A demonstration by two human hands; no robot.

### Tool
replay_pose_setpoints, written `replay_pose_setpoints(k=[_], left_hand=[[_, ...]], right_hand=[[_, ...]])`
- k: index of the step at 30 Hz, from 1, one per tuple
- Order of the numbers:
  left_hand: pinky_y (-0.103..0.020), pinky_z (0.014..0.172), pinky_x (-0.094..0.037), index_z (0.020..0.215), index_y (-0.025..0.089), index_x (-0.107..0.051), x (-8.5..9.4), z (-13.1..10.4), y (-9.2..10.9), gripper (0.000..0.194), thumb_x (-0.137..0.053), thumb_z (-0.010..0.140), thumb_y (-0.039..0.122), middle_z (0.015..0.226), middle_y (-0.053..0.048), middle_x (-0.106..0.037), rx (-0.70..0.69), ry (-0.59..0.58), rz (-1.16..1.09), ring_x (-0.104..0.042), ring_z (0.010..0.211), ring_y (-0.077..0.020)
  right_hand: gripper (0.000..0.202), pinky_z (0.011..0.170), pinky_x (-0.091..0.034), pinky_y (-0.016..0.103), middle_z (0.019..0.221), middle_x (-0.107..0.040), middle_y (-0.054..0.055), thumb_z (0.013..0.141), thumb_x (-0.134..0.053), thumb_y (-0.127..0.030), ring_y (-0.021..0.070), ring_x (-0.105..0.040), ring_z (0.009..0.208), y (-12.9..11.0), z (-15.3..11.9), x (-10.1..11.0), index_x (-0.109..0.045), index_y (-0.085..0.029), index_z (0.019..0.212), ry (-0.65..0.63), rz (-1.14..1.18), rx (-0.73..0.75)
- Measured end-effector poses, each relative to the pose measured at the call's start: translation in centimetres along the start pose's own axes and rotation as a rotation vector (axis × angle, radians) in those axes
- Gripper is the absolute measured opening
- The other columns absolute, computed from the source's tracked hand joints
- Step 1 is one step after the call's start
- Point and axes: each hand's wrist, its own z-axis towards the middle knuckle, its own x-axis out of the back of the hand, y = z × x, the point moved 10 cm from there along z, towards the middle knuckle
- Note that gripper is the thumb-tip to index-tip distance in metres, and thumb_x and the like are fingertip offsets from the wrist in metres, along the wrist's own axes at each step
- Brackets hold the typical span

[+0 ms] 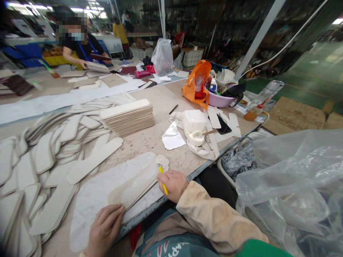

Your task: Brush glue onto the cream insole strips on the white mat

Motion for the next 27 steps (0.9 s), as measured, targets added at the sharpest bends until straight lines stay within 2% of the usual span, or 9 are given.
replay_pose_setpoints(k=[3,6,9,12,15,18,23,25,27], left_hand=[[-0.033,0.079,-0.049,0.098,0.017,-0.064,0.1,0.0,0.0,0.021,-0.061,0.079,0.008,0.092,-0.007,-0.065,0.000,0.005,0.000,-0.059,0.089,-0.0176],[-0.033,0.079,-0.050,0.098,0.018,-0.064,0.1,0.0,0.0,0.021,-0.061,0.079,0.008,0.091,-0.007,-0.065,0.016,0.000,0.002,-0.059,0.087,-0.0173],[-0.033,0.079,-0.050,0.098,0.019,-0.064,0.1,-0.1,0.0,0.022,-0.060,0.080,0.008,0.091,-0.007,-0.066,0.048,0.000,0.009,-0.059,0.087,-0.0172],[-0.034,0.080,-0.050,0.099,0.019,-0.065,-0.2,-0.3,-0.2,0.023,-0.059,0.080,0.008,0.093,-0.007,-0.066,0.080,-0.025,0.014,-0.059,0.088,-0.0174],[-0.033,0.080,-0.050,0.099,0.019,-0.065,-0.3,-0.3,-0.3,0.022,-0.058,0.081,0.008,0.094,-0.007,-0.067,0.090,-0.036,0.020,-0.060,0.087,-0.0168],[-0.033,0.079,-0.050,0.098,0.019,-0.065,-0.2,-0.2,-0.2,0.022,-0.059,0.080,0.009,0.093,-0.006,-0.067,0.088,-0.023,0.019,-0.060,0.087,-0.0166],[-0.034,0.081,-0.050,0.099,0.019,-0.065,-0.3,-0.5,-0.5,0.023,-0.059,0.080,0.008,0.094,-0.007,-0.067,0.104,-0.030,-0.002,-0.059,0.089,-0.0172],[-0.034,0.082,-0.050,0.099,0.019,-0.065,-0.6,-0.7,-0.7,0.023,-0.059,0.080,0.008,0.095,-0.007,-0.067,0.117,-0.045,-0.003,-0.059,0.090,-0.0176],[-0.035,0.082,-0.050,0.100,0.020,-0.065,-0.7,-0.8,-0.7,0.023,-0.058,0.081,0.009,0.096,-0.007,-0.067,0.116,-0.049,0.004,-0.060,0.090,-0.0178]], right_hand=[[0.018,0.060,-0.039,0.026,0.069,-0.062,0.005,0.087,-0.045,-0.021,0.0160,-0.056,0.066,1.4,-0.3,-0.2,-0.062,-0.017,0.086,-0.040,-0.067,-0.077],[0.018,0.059,-0.039,0.027,0.065,-0.060,0.005,0.086,-0.046,-0.021,0.0166,-0.056,0.063,-0.6,-0.7,-1.1,-0.063,-0.017,0.082,-0.083,0.004,-0.031],[0.018,0.064,-0.041,0.026,0.070,-0.062,0.004,0.089,-0.045,-0.022,0.0151,-0.057,0.067,-4.0,-0.5,-1.0,-0.062,-0.017,0.086,-0.060,0.320,0.020],[0.019,0.067,-0.043,0.023,0.077,-0.063,0.003,0.092,-0.044,-0.025,0.0126,-0.057,0.070,-4.9,0.3,-1.4,-0.061,-0.017,0.091,-0.069,0.698,-0.103],[0.024,0.058,-0.041,0.021,0.065,-0.056,-0.001,0.093,-0.043,-0.031,0.0105,-0.052,0.060,-4.3,0.7,-3.3,-0.061,-0.017,0.086,-0.162,0.909,-0.288],[0.025,0.052,-0.038,0.021,0.059,-0.051,-0.003,0.091,-0.046,-0.034,0.0102,-0.047,0.054,-2.0,0.3,-4.1,-0.062,-0.017,0.081,-0.156,0.943,-0.395],[0.024,0.053,-0.038,0.023,0.059,-0.052,-0.002,0.087,-0.051,-0.037,0.0118,-0.047,0.055,4.2,-0.9,-1.7,-0.062,-0.017,0.081,0.029,0.784,-0.578],[0.024,0.053,-0.037,0.023,0.057,-0.050,-0.003,0.088,-0.051,-0.037,0.0114,-0.047,0.054,4.2,-0.8,-1.1,-0.062,-0.017,0.081,0.035,0.796,-0.587],[0.024,0.053,-0.037,0.022,0.055,-0.049,-0.004,0.088,-0.050,-0.037,0.0106,-0.047,0.052,2.0,-0.2,-1.9,-0.061,-0.017,0.081,-0.038,0.905,-0.552]])
